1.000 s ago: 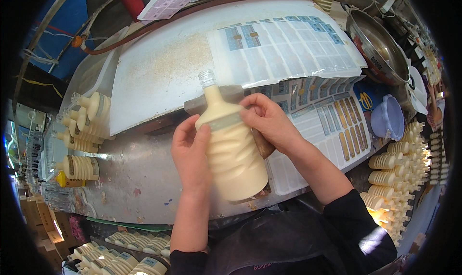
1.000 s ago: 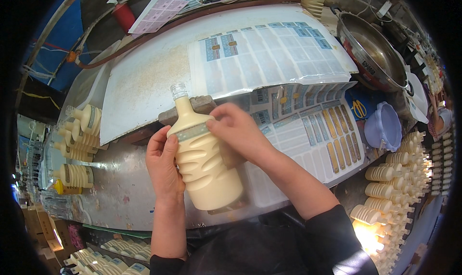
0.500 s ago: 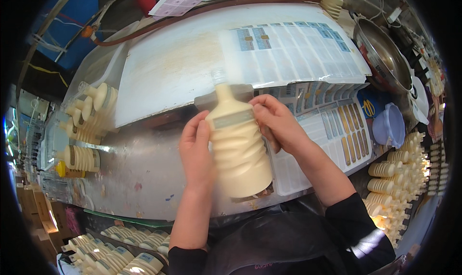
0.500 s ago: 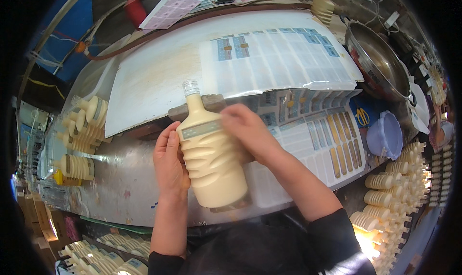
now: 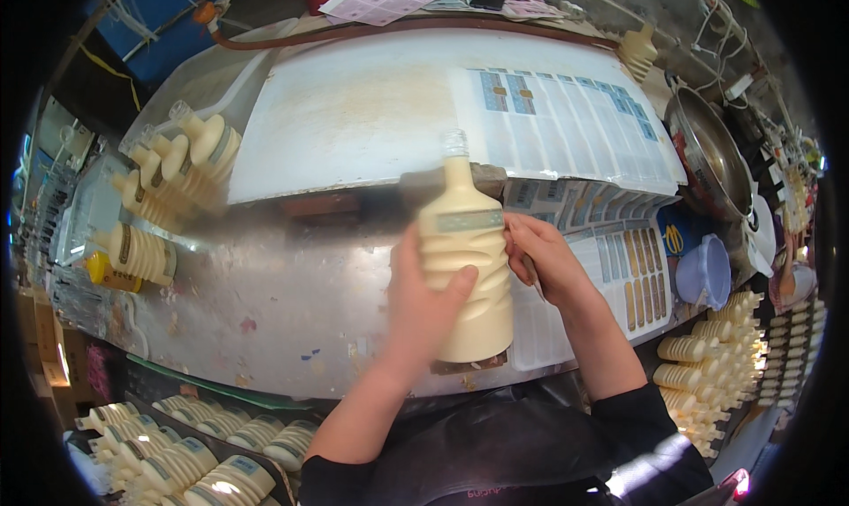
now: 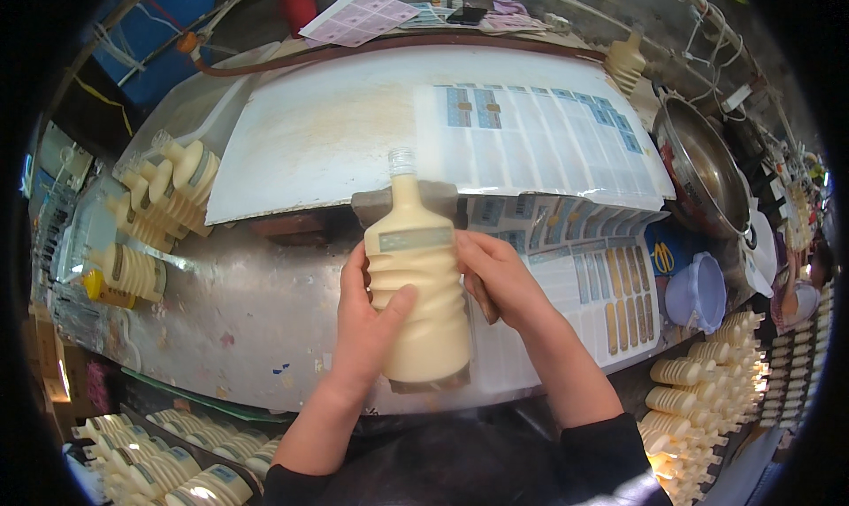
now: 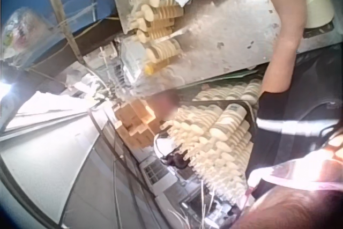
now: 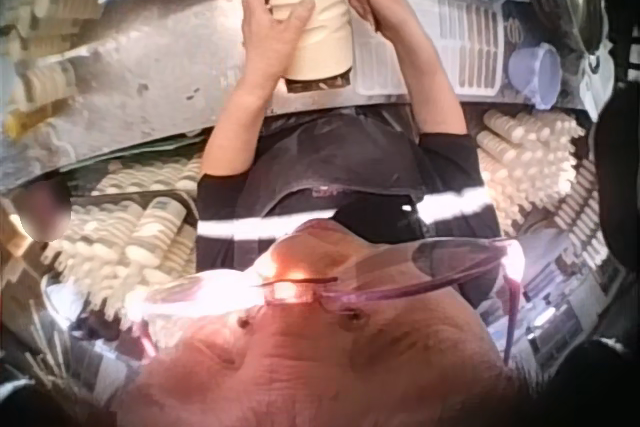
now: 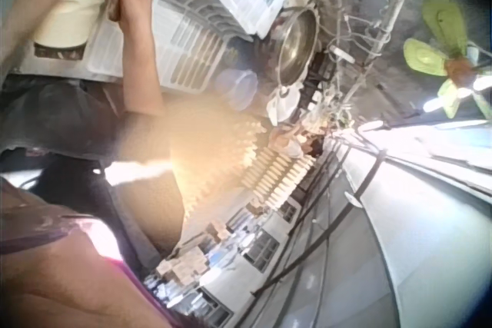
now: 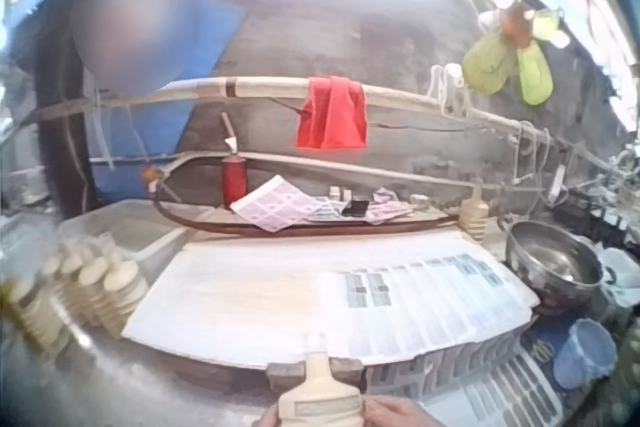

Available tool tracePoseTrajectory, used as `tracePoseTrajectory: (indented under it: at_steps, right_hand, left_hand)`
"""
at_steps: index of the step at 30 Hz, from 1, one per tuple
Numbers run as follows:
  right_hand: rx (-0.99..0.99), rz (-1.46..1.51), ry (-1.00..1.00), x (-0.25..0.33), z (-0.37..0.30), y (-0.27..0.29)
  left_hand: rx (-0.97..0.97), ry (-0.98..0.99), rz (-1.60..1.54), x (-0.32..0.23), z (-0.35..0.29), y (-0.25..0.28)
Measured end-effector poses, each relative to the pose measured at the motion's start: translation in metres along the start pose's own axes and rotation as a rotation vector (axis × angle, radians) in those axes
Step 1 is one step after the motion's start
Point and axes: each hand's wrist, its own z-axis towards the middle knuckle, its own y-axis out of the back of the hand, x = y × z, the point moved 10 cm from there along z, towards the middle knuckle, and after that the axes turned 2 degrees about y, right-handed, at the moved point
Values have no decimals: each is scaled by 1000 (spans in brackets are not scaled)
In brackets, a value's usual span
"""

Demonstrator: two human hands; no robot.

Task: The person repeatedly applies rectangular labels to the necks of cream-colored plastic bottles. They pick up a bottle, smooth a label onto its surface, and place it aside, then repeat the process with another bottle.

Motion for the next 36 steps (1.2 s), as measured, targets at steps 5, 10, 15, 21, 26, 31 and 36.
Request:
tracePoseTrajectory:
  at_steps: [5,10,15,21,26,31,36]
  right_hand:
    - [-47,10,20,-4,2,2]
    - [6,-7,15,2,-3,-2]
    - [6,4,70,26,-17,-8]
    - [47,-79,110,54,-31,-29]
    - [77,-159,205,53,-31,-25]
    - [48,-24,229,41,-22,-19]
    - [96,164,45,32,-19,-20]
  left_hand:
    - [-23,-66,179,-17,-2,-3]
    - [-17,-53,165,-16,-2,-1]
    - [38,32,-33,14,2,-6]
    - [130,170,-471,9,1,-16]
    - [161,203,-512,8,1,-22]
    - [149,186,-477,3,-1,-24]
    - [56,102,-212,-2,-2,-14]
